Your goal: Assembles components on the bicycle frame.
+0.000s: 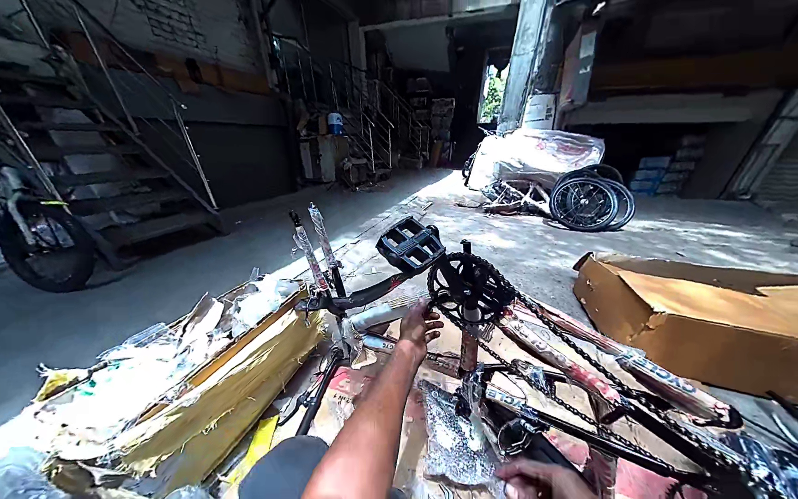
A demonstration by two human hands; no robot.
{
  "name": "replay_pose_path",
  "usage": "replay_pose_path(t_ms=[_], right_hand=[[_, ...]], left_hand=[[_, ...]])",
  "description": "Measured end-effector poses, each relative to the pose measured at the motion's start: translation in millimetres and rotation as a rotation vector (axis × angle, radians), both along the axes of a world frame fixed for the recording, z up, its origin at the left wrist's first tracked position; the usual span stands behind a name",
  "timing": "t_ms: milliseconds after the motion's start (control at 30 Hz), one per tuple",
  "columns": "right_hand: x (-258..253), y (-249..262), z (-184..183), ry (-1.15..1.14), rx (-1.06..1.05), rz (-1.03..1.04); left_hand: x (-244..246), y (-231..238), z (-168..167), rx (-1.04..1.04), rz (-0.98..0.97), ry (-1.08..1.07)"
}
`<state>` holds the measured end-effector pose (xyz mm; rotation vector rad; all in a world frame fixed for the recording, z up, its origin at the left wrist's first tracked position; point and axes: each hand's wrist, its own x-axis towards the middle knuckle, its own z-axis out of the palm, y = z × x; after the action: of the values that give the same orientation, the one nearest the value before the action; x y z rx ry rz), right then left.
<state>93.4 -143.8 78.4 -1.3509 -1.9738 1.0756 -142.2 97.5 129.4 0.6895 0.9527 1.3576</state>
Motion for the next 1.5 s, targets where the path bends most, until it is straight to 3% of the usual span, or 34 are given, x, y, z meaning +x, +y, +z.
replay_pose_path(t_ms=[133,200,267,367,467,567,800,1000,1100,1200,1300,1400,1500], right_hand=[[-1.9,71.3,139.5,-0.05,0.485,-0.143],[-19.3,108.1,199.6,-0.123,0.624,-0.21],[-37.5,146.6,240.7,-0.267,0.698,-0.224],[-63.4,199.8,271.2,-0.453,0.706,-0.241],[-84.3,228.5,283.0,-0.599,0.653,-0.263],[-90.2,233.8,290.6,-0.597,0.527,-0.194],[-87.4,236.1,295.3,-0.412,0.367,-0.081],[-86.5,237.5,278.7,-0.47,0.545,-0.156],[-87.4,234.2,282.7,-0.404,0.507,-0.088],[-91.8,229.1,286.3,-0.359,0.41,-0.062],[-89.7,235.0,273.8,-0.353,0.496,-0.157],[-83.3,238.8,269.2,-0.332,0.546,-0.098],[-88.0,240.2,275.0,-0.31,0.413,-0.042]], left_hand=[[-8.9,15.4,-10.4,0.033,-0.113,-0.108],[-11.7,11.1,-16.9,0.047,-0.18,-0.193],[-13.0,5.9,-18.1,0.064,-0.221,-0.281],[-9.8,14.8,-17.7,0.0,-0.228,-0.373],[-14.4,18.6,-12.6,-0.052,-0.242,-0.27],[-23.4,19.9,-11.4,-0.009,-0.325,-0.125],[-19.9,32.6,-23.6,-0.038,-0.362,-0.273],[-18.1,27.1,-21.1,-0.083,-0.302,-0.222],[-17.0,25.7,-26.7,-0.014,-0.276,-0.296],[-17.5,24.1,-26.9,-0.003,-0.292,-0.234],[-21.2,23.2,-25.7,0.015,-0.314,-0.239],[-25.7,22.4,-24.9,0.035,-0.334,-0.227],[-30.9,16.6,-23.2,-0.009,-0.255,-0.183]])
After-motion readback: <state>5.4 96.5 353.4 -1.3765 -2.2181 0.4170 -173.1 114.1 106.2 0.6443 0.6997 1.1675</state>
